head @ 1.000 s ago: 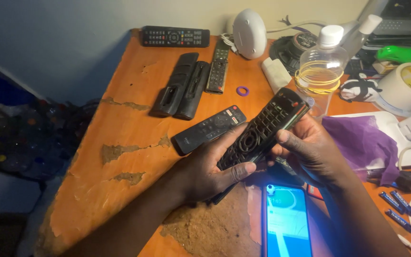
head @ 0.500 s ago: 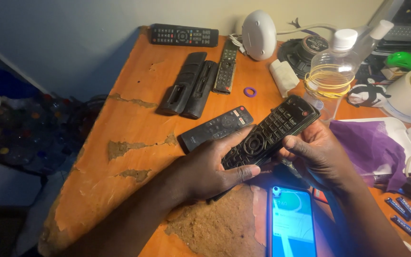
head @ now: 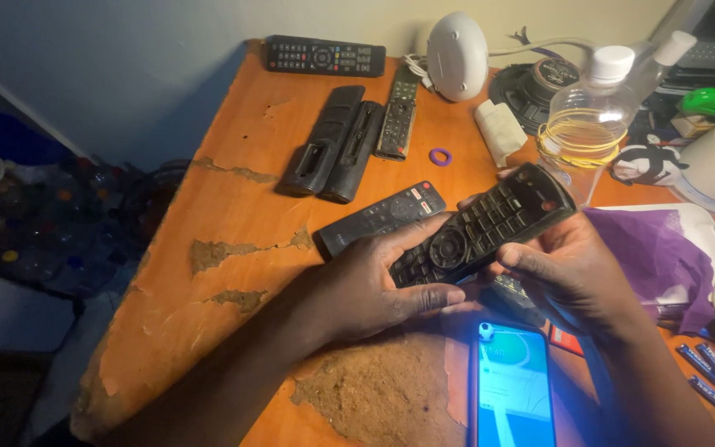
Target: Reassembling multiple remote controls by fitting circuit boards and rubber pads into plastic casings.
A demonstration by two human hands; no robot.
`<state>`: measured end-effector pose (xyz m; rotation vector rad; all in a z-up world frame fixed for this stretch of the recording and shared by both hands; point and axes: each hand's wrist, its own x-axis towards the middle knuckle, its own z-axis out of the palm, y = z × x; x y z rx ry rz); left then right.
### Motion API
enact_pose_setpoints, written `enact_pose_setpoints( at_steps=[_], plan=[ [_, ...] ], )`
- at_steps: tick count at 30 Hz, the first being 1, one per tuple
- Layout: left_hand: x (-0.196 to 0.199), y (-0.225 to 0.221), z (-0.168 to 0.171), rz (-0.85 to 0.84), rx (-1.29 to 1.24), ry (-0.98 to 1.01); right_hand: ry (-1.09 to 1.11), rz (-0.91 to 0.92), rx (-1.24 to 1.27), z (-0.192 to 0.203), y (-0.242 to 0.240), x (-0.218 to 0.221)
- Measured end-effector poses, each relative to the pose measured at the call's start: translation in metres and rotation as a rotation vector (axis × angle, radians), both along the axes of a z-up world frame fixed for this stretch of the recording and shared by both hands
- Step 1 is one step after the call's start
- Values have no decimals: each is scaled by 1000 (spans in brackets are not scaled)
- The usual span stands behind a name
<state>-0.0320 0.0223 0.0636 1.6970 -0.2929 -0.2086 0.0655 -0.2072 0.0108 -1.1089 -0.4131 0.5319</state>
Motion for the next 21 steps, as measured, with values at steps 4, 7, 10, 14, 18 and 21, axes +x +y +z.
enact_pose_setpoints(
  at_steps=[4, 7, 10, 14, 18, 21],
  plan=[
    [7, 1, -17, -8, 37, -109, -157, 8, -8, 21, -2, -3],
    [5, 2, -8, 38, 167, 115, -126, 38, 79, 17, -6, -1],
    [7, 3, -8, -27, 43, 179, -192, 56, 111, 20, -5, -3],
    [11, 5, -19, -39, 24, 10, -230, 72, 103, 26, 1, -12],
    [8, 0, -18, 12, 14, -70, -272, 43, -1, 36, 4, -19],
    [5, -3, -11, 67, 80, -37, -262, 50, -18, 36, 4, -20]
  ],
)
